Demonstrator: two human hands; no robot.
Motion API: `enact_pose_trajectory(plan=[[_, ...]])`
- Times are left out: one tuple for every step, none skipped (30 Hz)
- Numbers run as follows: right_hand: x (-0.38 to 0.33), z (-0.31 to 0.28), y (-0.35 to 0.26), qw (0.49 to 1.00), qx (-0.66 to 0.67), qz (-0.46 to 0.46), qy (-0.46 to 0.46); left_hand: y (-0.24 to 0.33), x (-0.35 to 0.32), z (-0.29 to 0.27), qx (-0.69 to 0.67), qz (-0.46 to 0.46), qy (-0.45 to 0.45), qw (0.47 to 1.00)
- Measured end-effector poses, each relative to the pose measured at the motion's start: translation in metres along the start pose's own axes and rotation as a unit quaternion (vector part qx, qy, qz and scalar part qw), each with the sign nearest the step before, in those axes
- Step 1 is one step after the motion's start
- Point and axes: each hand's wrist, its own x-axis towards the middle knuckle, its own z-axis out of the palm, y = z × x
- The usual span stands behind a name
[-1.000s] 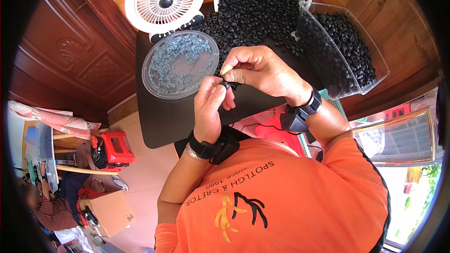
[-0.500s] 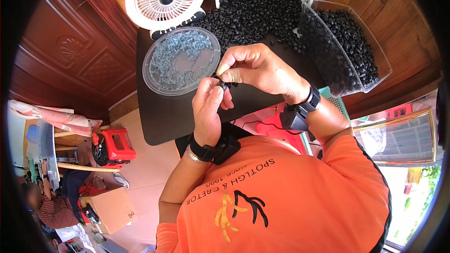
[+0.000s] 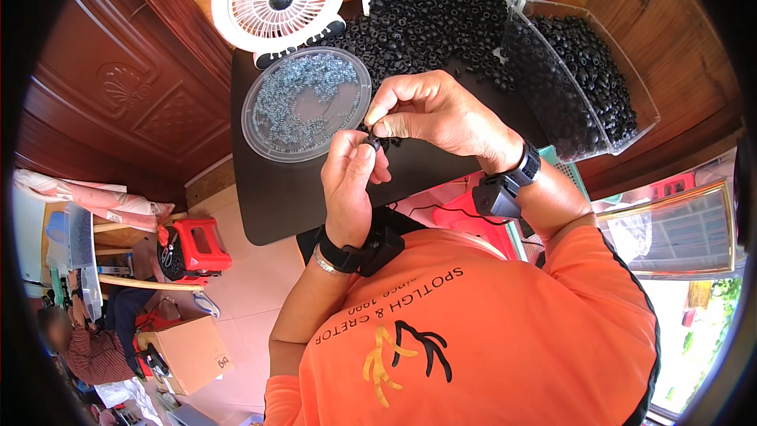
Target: Sorting small black rubber or plastic ring-like parts into containers and onto a lid.
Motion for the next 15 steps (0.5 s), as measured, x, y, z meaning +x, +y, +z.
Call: enact_pose_trajectory(plan=[[0.0,0.0004,-0.0027,1.0,0.0,0.0,0.0,0.0005,-0.0002,0.0007,0.01,0.002,0.004,1.0],[0.0,0.0011,-0.0064,1.0,-0.02,0.005,-0.001,0.0006,-0.0006,0.0009,0.02,0.004,0.009,1.0],[-0.0001,0.0015,-0.0082,0.999,-0.039,0.009,-0.002,-0.0002,-0.0007,0.0004,0.021,0.004,0.009,1.0],[0.0001,0.0014,-0.0078,0.999,-0.039,0.009,-0.002,-0.0016,-0.0005,-0.0004,0.024,0.01,0.007,1.0],[0.0003,0.001,-0.0075,0.999,-0.051,0.006,-0.001,-0.0023,-0.0004,-0.0007,0.028,0.017,0.005,0.999],[0.0002,0.0007,-0.0073,0.998,-0.064,0.003,0.001,-0.0022,-0.0003,-0.0009,0.028,0.017,0.004,0.999],[-0.0002,0.0005,-0.0077,0.998,-0.064,0.003,0.001,-0.002,-0.0002,-0.0011,0.027,0.012,0.005,1.0],[-0.0003,0.0005,-0.0087,0.998,-0.069,0.007,0.0,-0.0015,-0.0002,-0.0012,0.026,0.007,0.007,1.0],[-0.0003,0.0006,-0.0093,0.997,-0.075,0.011,-0.002,-0.0008,-0.0002,-0.001,0.027,0.007,0.007,1.0],[0.0,0.0007,-0.0092,0.997,-0.074,0.011,-0.002,0.0002,-0.0002,-0.0006,0.028,0.005,0.01,1.0],[0.0004,0.0007,-0.0088,0.997,-0.082,0.003,0.002,0.0007,0.0001,-0.0002,0.029,0.003,0.013,0.999],[0.0005,0.0006,-0.0086,0.996,-0.089,-0.005,0.006,0.001,0.0002,0.0002,0.03,0.003,0.012,0.999],[0.0002,0.0004,-0.0088,0.996,-0.089,-0.005,0.006,0.0012,0.0002,0.0004,0.029,0.003,0.012,1.0],[-0.0001,0.0003,-0.009,0.995,-0.095,-0.005,0.008,0.0012,0.0002,0.0006,0.028,0.004,0.012,1.0],[-0.0004,0.0002,-0.009,0.995,-0.101,-0.004,0.009,0.0006,0.0002,0.0003,0.028,0.003,0.011,1.0]])
